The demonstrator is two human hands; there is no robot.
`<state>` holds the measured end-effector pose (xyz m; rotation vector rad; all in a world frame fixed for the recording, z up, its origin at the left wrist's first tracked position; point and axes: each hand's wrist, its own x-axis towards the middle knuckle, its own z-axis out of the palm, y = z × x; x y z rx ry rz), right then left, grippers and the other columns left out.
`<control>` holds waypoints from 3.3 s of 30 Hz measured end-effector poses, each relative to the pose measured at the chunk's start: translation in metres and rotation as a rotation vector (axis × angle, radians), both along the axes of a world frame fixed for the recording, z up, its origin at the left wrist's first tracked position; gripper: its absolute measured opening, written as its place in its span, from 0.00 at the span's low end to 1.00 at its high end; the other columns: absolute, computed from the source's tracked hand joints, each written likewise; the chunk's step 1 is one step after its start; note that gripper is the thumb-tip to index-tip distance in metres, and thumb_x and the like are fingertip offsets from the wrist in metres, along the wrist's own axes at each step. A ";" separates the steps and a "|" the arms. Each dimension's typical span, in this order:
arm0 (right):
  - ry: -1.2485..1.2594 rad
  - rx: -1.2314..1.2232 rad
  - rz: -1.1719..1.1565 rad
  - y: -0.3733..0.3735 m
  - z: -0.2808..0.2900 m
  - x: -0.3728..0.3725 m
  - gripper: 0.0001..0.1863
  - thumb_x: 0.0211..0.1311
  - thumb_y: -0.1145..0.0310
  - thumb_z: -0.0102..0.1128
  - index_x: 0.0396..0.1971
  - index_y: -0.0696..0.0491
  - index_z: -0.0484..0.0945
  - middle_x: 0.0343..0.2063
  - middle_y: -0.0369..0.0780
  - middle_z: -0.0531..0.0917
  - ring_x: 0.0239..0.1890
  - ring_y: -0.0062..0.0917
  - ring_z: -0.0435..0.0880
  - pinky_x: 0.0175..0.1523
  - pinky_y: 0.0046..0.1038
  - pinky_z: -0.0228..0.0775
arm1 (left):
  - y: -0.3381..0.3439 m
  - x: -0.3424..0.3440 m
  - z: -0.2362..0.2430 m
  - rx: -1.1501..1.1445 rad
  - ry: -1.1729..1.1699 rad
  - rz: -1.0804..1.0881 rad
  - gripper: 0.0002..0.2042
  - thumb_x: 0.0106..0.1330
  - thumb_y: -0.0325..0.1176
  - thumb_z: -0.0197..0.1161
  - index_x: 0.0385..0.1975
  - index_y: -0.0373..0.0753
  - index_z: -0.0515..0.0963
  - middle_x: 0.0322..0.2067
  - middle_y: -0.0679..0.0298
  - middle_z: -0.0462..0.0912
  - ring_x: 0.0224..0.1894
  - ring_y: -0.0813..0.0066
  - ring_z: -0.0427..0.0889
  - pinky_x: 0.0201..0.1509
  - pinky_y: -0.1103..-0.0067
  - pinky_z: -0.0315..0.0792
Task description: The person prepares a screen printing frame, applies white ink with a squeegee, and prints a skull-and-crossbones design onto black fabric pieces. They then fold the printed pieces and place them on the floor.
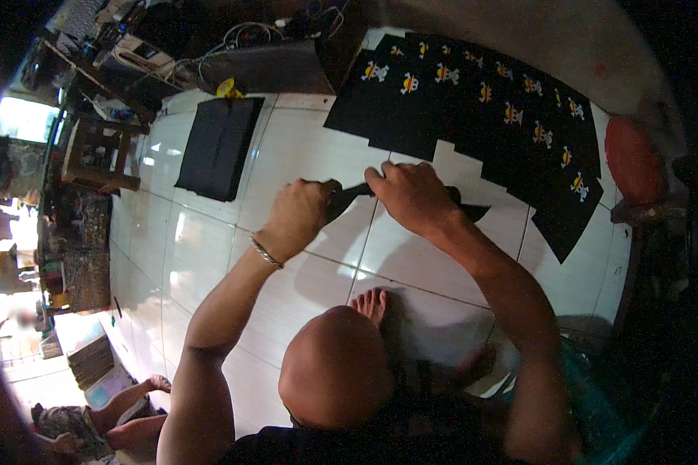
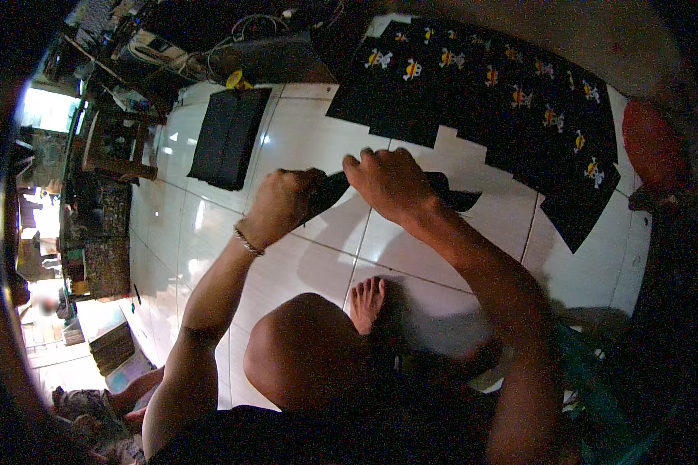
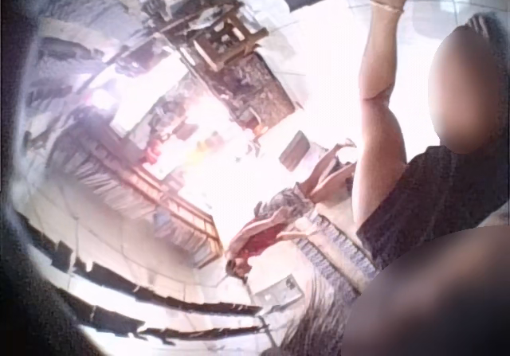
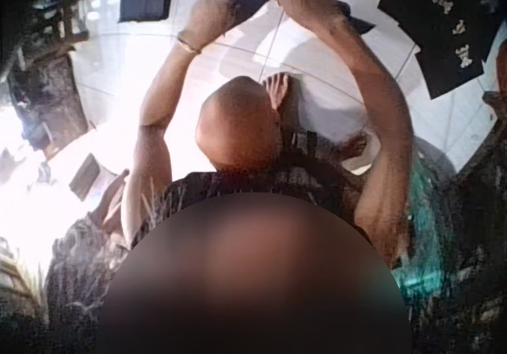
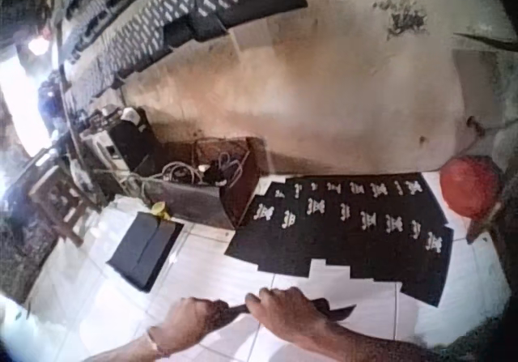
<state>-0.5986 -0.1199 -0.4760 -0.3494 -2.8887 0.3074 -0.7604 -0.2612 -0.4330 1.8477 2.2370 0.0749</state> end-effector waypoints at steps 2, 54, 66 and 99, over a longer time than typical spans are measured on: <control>0.028 0.005 -0.064 -0.006 -0.004 0.003 0.08 0.65 0.72 0.56 0.41 0.57 0.78 0.27 0.43 0.84 0.29 0.34 0.87 0.33 0.34 0.81 | -0.007 -0.008 -0.003 0.036 -0.040 0.061 0.12 0.61 0.29 0.63 0.45 0.40 0.78 0.30 0.52 0.84 0.34 0.49 0.85 0.37 0.61 0.80; 0.089 -1.633 -0.881 -0.045 -0.205 0.106 0.24 0.68 0.48 0.60 0.45 0.57 0.77 0.29 0.38 0.81 0.25 0.19 0.81 0.28 0.25 0.77 | -0.051 0.024 -0.255 -0.261 -2.158 1.082 0.16 0.73 0.36 0.57 0.53 0.31 0.74 0.45 0.54 0.85 0.41 0.63 0.88 0.42 0.69 0.86; 0.165 -2.145 -0.915 -0.065 -0.186 0.101 0.19 0.65 0.71 0.58 0.55 0.56 0.78 0.47 0.44 0.85 0.44 0.31 0.86 0.48 0.32 0.78 | -0.056 0.031 -0.213 -0.285 -1.530 0.922 0.21 0.69 0.42 0.64 0.50 0.29 0.76 0.32 0.63 0.84 0.21 0.79 0.79 0.19 0.84 0.71; 0.159 -0.933 -0.438 -0.129 -0.168 0.062 0.29 0.59 0.74 0.60 0.62 0.59 0.68 0.48 0.56 0.80 0.50 0.53 0.79 0.58 0.45 0.70 | -0.016 0.081 -0.246 0.280 -1.056 0.675 0.23 0.65 0.33 0.66 0.56 0.30 0.68 0.45 0.53 0.82 0.45 0.65 0.82 0.48 0.73 0.77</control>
